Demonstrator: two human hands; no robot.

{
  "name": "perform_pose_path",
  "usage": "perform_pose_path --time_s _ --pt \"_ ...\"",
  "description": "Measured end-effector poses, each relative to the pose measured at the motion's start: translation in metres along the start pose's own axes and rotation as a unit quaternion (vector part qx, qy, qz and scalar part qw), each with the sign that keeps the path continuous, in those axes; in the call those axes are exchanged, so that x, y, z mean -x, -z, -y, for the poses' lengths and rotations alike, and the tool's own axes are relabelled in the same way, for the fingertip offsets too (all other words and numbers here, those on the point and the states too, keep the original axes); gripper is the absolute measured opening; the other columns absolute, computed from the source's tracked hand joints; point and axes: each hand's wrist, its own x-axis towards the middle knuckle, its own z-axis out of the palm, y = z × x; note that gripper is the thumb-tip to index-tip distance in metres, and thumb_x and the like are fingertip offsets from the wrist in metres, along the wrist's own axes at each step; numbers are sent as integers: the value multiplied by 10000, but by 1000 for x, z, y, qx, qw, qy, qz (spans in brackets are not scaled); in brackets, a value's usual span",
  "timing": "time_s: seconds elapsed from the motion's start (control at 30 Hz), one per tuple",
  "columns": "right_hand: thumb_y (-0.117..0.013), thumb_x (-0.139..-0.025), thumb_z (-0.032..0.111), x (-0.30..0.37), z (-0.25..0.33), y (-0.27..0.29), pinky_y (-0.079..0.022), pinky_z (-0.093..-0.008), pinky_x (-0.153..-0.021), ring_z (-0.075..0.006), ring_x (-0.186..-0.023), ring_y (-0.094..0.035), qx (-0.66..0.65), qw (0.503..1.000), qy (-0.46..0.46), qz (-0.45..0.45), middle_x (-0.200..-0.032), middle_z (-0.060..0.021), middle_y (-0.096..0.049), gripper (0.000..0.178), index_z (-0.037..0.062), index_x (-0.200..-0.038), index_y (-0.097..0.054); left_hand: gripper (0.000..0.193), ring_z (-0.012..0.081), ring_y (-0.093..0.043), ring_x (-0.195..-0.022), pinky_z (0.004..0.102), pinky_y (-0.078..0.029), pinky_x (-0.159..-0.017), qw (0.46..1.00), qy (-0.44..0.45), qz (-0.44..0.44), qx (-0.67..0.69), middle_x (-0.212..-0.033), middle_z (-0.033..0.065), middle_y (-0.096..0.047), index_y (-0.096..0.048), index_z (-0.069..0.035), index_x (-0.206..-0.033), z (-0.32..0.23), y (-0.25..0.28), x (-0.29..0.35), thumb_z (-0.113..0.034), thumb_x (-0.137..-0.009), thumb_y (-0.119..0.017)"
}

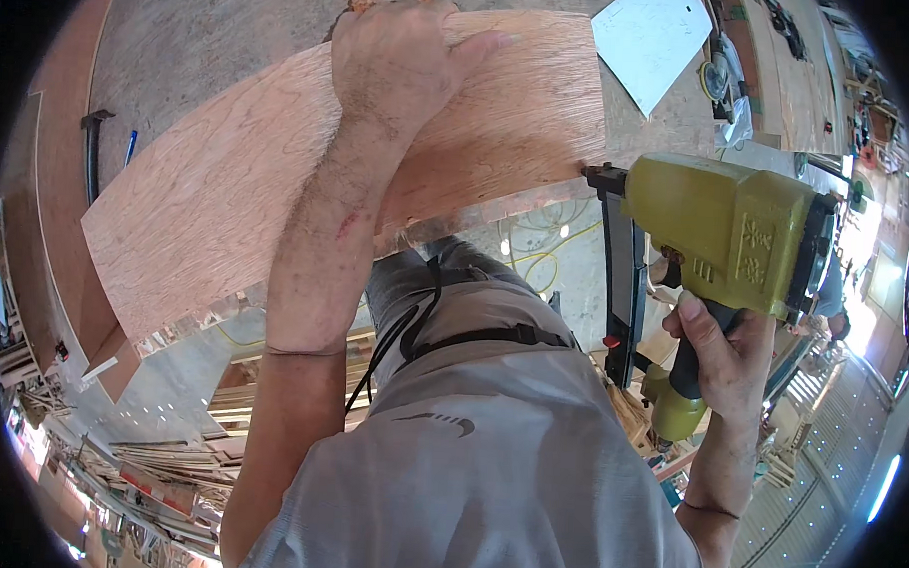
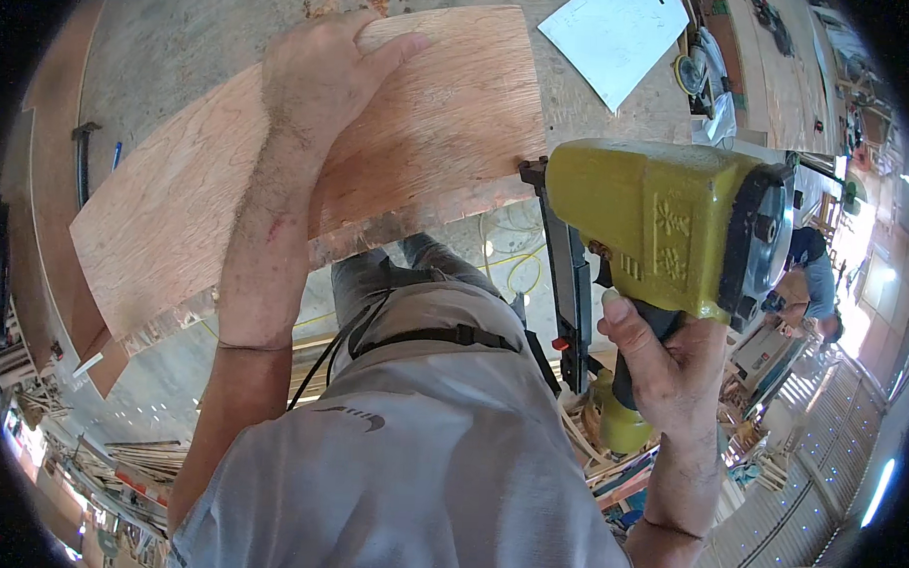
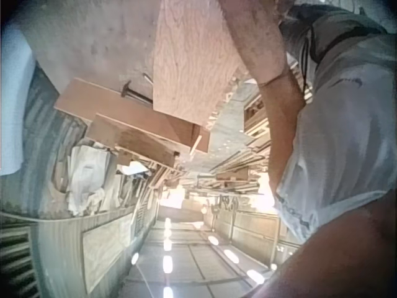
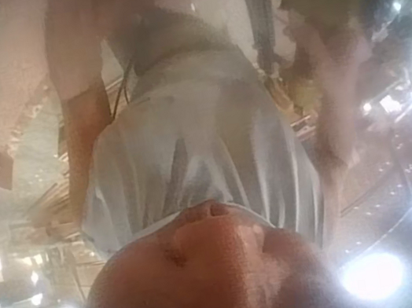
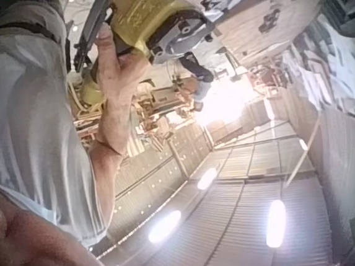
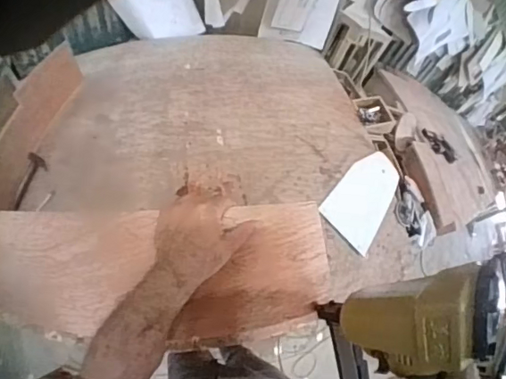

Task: The person assembles a wooden furniture frame by attaching plywood panels to a wooden structure. They use a pneumatic nail gun to secure the panels and a hammer to drive in nails manually. The person positions the panels, aligns them with the frame, and fastens them securely.

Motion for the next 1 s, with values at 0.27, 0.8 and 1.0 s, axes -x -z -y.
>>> perform_pose_path --time_s 0.27,0.8,1.0 --pt "-696 -919 114 10 -3 -7 -539 -274 -662 -140 -759 -656 73 997 12 -39 -922 -84 -666 311 -48 -1158 -581 569 288 -711 -790 417 -561 -752 1000 11 -5 7 -789 132 -719 -753 -112 -1006 -2 2 1 -636 -794 -680" --pt "-708 -876 95 -140 -182 32 -560 -317 -581 -176 -669 -660 -305 946 -51 -99 -862 -72 -658 236 2 -1071 -614 454 371 -553 -1155 467 -419 -997 995 -12 -94 31 -1245 175 -604 -654 -55 -1180 6 67 48 -300 -818 -778" --pt "-699 -873 133 -238 -215 15 -529 -313 -565 -179 -640 -637 -380 925 -9 25 -768 -62 -652 185 36 -1021 -643 361 306 -597 -1066 406 -484 -881 946 200 -251 -50 -1179 166 -632 -633 -14 -1166 138 150 207 -245 -902 -717"
